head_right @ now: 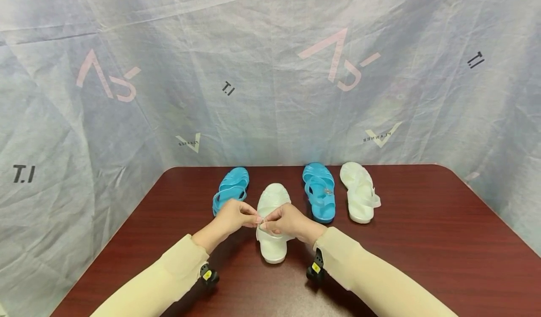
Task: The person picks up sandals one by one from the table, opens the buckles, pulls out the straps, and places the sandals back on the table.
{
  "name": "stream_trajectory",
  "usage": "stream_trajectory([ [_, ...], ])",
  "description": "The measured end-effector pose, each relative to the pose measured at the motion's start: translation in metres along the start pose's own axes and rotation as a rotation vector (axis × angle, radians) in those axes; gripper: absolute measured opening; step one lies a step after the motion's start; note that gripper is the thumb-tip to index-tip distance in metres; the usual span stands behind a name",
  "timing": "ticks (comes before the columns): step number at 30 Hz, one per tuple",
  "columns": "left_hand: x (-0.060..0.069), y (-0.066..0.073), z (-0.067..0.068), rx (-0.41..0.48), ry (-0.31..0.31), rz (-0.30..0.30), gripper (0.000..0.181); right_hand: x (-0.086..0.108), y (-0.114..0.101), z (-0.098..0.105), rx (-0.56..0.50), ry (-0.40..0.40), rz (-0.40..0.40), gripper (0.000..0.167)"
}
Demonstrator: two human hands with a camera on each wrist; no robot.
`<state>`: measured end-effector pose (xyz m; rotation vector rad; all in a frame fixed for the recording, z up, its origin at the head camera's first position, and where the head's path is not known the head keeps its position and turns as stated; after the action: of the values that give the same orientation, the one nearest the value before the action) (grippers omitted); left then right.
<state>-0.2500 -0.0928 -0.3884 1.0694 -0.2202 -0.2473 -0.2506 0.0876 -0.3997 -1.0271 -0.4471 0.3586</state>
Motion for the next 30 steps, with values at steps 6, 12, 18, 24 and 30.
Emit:
stream_trajectory([
  [6,-0.003,0.006,-0.002,-0.056,0.004,-0.039,0.007,0.001,0.001,-0.002,-0.013,-0.004,0.023,0.020],
  [12,0.000,0.000,-0.002,0.089,-0.023,0.011,0.012,0.000,0.002,-0.003,-0.002,0.020,-0.014,0.018],
  [18,0.004,-0.006,-0.002,0.150,-0.042,0.043,0.014,0.001,0.000,0.001,0.020,0.043,-0.034,0.017],
  [24,0.001,-0.003,-0.004,0.128,-0.005,0.024,0.013,0.000,0.001,0.001,0.012,0.028,-0.013,0.017],
  [30,-0.001,-0.001,-0.005,0.088,0.035,0.020,0.012,0.002,0.002,-0.001,0.009,0.008,0.020,0.019],
])
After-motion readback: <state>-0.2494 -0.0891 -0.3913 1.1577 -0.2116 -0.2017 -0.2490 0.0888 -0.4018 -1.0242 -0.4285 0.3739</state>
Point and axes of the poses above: each hand's wrist, its own x-axis away from the middle knuckle, its own z-axis out of the back of the hand, y = z × x, the point moved 1 cm from there along -x, towards the middle knuckle, and after that the axes turned 5 degrees about -y, right-handed, at the moved point
